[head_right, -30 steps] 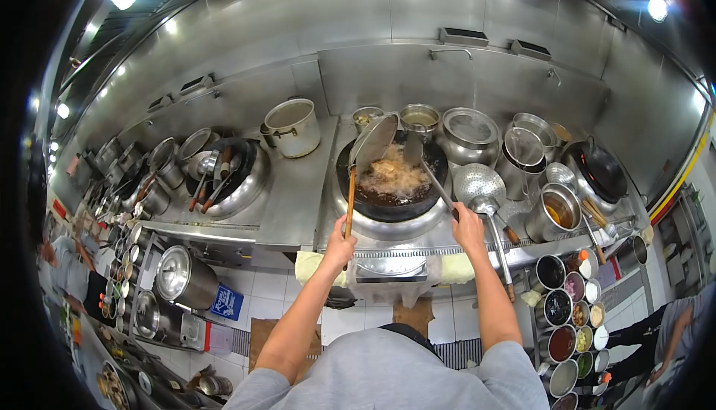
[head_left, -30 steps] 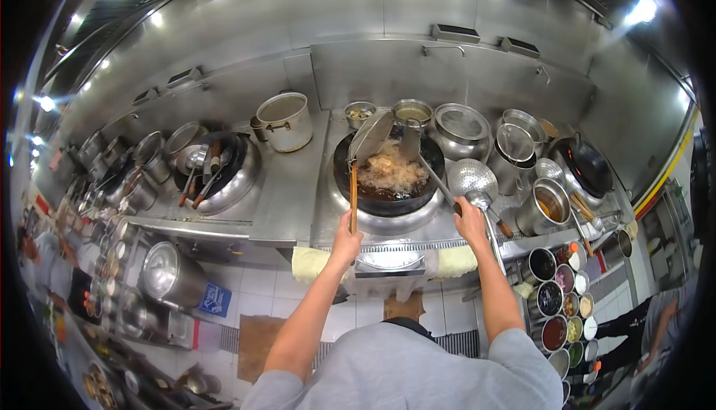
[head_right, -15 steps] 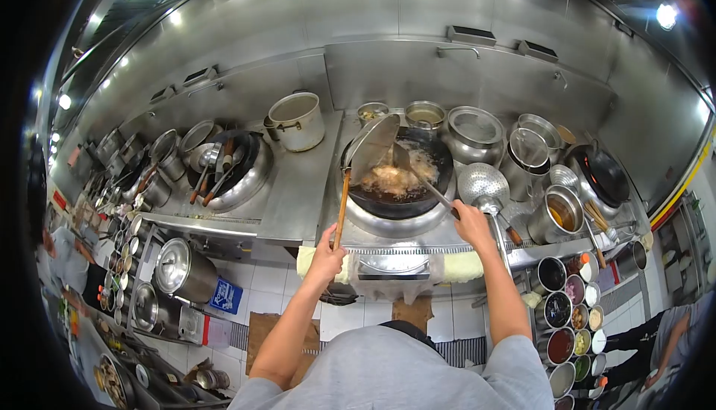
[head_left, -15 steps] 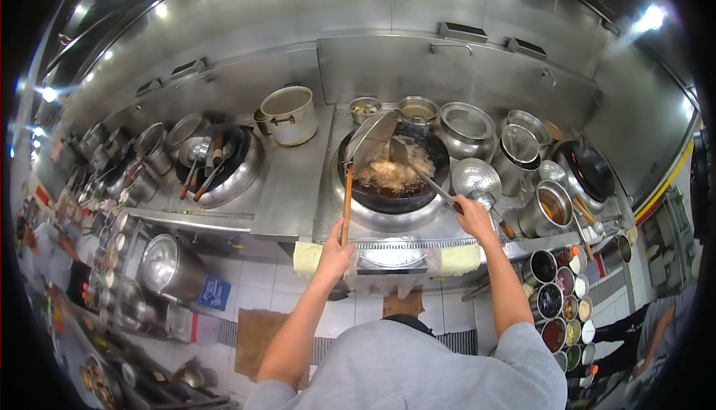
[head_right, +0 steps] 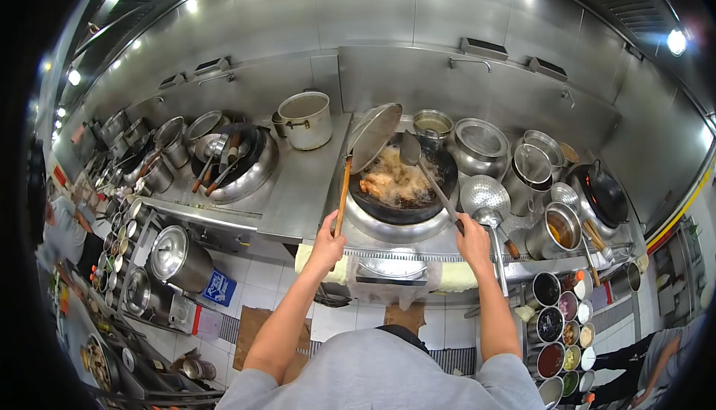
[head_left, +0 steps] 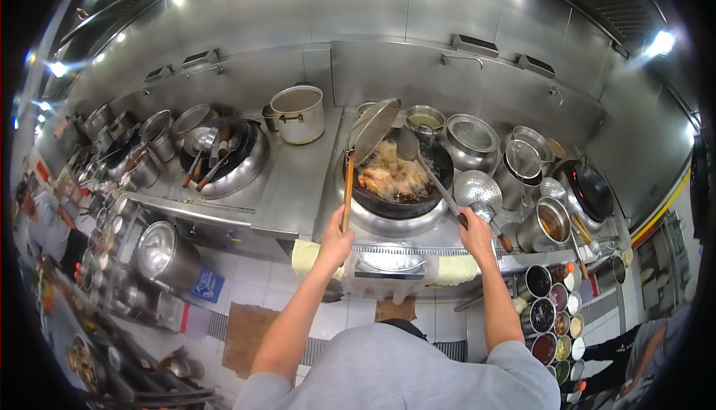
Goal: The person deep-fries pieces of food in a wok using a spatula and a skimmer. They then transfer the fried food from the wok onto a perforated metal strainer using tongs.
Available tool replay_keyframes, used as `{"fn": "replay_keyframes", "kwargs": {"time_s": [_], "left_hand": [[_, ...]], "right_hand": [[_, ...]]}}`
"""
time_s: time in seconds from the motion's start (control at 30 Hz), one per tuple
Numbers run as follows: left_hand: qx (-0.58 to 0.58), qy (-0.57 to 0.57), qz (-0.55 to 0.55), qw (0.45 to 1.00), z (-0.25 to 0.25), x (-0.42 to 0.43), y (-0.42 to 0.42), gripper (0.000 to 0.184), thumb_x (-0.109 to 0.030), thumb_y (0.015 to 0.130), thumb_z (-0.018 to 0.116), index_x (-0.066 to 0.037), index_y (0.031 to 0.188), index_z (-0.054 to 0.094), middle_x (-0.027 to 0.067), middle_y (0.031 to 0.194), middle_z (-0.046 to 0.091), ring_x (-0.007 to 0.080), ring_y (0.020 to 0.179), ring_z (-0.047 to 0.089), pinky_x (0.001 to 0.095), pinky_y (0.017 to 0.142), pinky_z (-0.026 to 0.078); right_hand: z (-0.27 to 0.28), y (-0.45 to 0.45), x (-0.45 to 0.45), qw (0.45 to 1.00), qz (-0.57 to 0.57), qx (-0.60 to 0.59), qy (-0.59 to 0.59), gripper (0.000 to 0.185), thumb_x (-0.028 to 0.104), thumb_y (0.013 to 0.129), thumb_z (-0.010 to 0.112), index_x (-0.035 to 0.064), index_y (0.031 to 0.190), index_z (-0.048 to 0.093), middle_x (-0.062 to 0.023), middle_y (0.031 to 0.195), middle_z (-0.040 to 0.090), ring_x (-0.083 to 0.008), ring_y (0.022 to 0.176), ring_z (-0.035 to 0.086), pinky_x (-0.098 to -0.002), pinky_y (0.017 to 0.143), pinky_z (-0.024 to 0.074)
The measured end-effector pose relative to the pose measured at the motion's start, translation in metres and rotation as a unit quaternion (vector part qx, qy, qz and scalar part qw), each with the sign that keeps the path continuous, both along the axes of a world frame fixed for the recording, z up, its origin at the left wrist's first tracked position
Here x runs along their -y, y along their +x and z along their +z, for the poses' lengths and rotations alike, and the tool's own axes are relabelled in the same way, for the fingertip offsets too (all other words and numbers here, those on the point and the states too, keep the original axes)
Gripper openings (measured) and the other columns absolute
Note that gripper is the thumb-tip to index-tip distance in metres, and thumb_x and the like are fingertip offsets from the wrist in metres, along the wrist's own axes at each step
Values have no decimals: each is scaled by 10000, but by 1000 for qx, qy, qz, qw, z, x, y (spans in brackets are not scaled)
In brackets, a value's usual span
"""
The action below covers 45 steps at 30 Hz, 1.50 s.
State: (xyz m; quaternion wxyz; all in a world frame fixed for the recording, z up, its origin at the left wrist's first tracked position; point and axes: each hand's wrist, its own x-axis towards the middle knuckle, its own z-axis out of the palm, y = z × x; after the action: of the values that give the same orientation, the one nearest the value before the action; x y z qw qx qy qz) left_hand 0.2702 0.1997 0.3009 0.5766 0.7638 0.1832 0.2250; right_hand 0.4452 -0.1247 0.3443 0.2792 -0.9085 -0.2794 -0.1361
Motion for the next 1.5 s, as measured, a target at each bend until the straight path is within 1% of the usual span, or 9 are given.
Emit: {"fn": "replay_keyframes", "kwargs": {"time_s": [0.23, 0.3, 0.37, 0.47, 0.73, 0.97, 1.17, 1.43, 1.5], "left_hand": [[-10, -77, 0, 997, 12, -6, -11, 694, -4, 911, 558, -176, 1538, 314, 29, 827, 517, 89, 552, 464, 253, 443, 374], [-31, -116, 18, 993, 22, -6, -15, 701, -28, 851, 538, -152, 1517, 357, 72, 789, 579, 150, 569, 513, 316, 542, 434], [-29, -113, 22, 993, 26, -7, -17, 699, -20, 857, 534, -163, 1517, 354, 47, 744, 553, 121, 533, 483, 302, 487, 402], [-50, -148, 7, 988, 39, -6, -23, 690, -4, 921, 560, -144, 1543, 298, 33, 881, 516, 88, 585, 471, 247, 454, 387], [-42, -152, 19, 987, 51, -2, -33, 682, 18, 916, 535, -138, 1538, 303, 31, 853, 515, 89, 589, 478, 243, 457, 394], [-20, -88, 38, 995, 23, -14, -9, 676, -36, 874, 541, -152, 1516, 362, 77, 801, 567, 142, 549, 508, 325, 495, 423], [-62, 40, 31, 997, -14, -36, 57, 715, -88, 828, 583, -131, 1510, 371, 169, 908, 644, 262, 731, 617, 387, 699, 504], [-104, -38, -4, 994, 7, -27, 66, 684, -62, 819, 575, -118, 1482, 418, 185, 1004, 656, 250, 798, 645, 373, 714, 513], [-108, -39, -12, 993, 0, -33, 61, 681, -53, 820, 577, -104, 1481, 419, 176, 996, 653, 235, 784, 640, 361, 707, 510]], "right_hand": [[10, -8, 50, 996, 83, 5, 29, 464, 16, 784, 709, 136, 1225, 628, -117, 1007, 693, -365, 929, 661, -459, 786, 521], [8, -7, 57, 995, 93, 7, -20, 453, 19, 786, 710, 147, 1216, 640, -105, 997, 687, -360, 934, 659, -454, 788, 522], [8, -2, 59, 995, 96, 11, -33, 452, 31, 789, 715, 160, 1217, 644, -101, 981, 680, -359, 906, 662, -461, 770, 527], [6, 5, 55, 990, 116, 52, -57, 465, 48, 797, 709, 185, 1236, 638, -104, 991, 675, -361, 858, 673, -478, 726, 540], [-29, 21, -32, 998, 7, 63, 16, 469, 72, 828, 703, 160, 1271, 579, -170, 995, 652, -407, 873, 661, -518, 730, 532], [-31, 50, -39, 998, 19, 28, 45, 439, 44, 819, 700, 134, 1233, 585, -181, 977, 667, -423, 931, 653, -516, 778, 512], [-43, 55, -48, 999, -14, 27, -27, 450, 66, 812, 714, 174, 1233, 597, -178, 952, 681, -424, 916, 662, -536, 776, 523], [-68, 69, -20, 993, 4, -103, 60, 458, 147, 780, 757, 138, 1219, 625, -191, 1005, 716, -366, 944, 685, -437, 828, 535], [-68, 71, -14, 970, 39, -218, 97, 456, 166, 783, 767, 120, 1215, 628, -178, 952, 713, -326, 904, 692, -412, 805, 526]]}}
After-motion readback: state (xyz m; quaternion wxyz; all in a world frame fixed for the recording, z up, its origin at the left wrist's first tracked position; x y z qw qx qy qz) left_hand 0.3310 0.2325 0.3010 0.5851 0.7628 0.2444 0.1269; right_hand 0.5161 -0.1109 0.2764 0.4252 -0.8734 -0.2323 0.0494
